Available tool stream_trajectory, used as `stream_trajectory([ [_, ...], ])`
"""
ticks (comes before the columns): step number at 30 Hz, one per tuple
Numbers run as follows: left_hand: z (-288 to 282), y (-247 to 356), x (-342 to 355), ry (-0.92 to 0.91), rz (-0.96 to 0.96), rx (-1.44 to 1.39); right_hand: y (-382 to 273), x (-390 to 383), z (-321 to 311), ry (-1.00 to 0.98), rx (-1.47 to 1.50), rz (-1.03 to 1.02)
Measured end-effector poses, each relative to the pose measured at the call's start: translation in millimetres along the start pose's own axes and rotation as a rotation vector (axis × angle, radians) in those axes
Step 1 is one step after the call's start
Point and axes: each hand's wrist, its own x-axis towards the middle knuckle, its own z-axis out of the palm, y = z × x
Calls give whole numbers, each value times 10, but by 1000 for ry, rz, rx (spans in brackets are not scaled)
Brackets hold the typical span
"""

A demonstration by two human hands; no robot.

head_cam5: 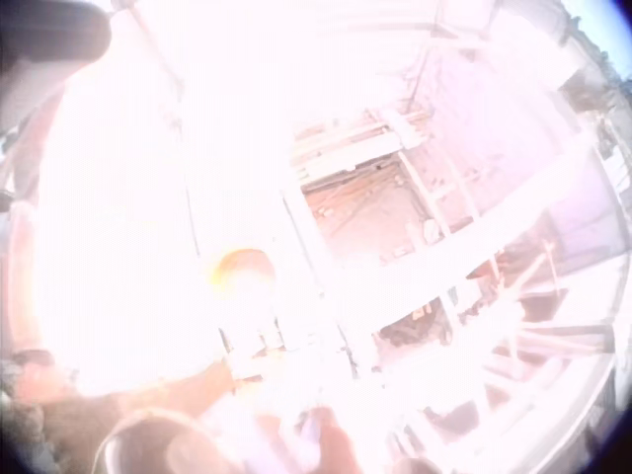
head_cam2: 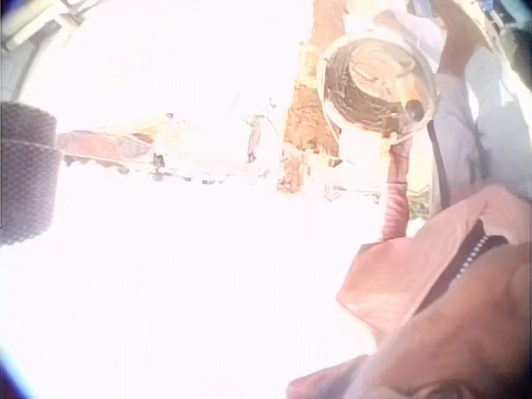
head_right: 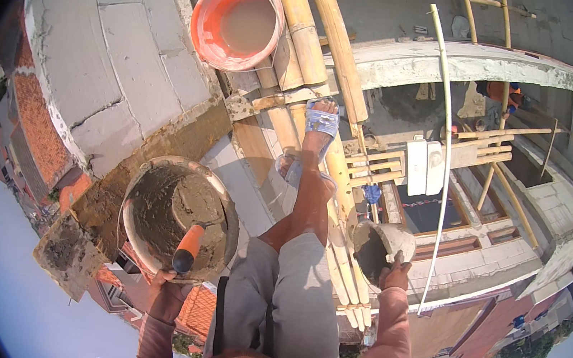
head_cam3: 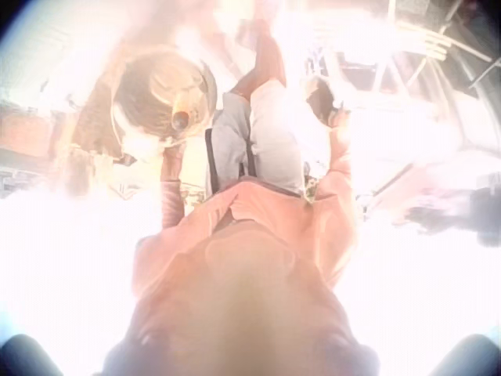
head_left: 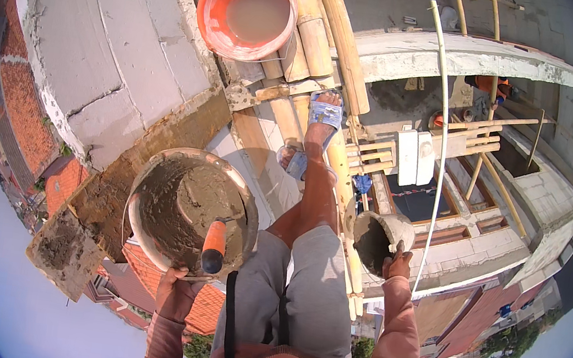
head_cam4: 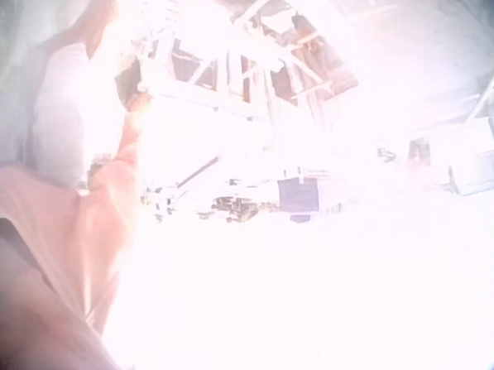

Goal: The person uses a trowel to scoop mortar from a bucket and apply it onto a brick wall at a construction site. They then use a small bucket to pour water onto the freshly applied mortar.

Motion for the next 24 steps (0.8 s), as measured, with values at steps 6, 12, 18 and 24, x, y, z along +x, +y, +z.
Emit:
stream_trajectory([
  [6,16,-34,-567,-101,0,-53,394,261,-800,373,760,-89],
  [12,-146,-161,-788,-73,19,-107,-1037,607,-2196,-58,1626,-47],
  [18,-131,-127,-773,-58,47,-104,-2490,1588,-3266,-77,1879,-430],
  [24,-119,-201,-810,-37,2,-108,-4216,956,-3374,41,1370,-523],
])
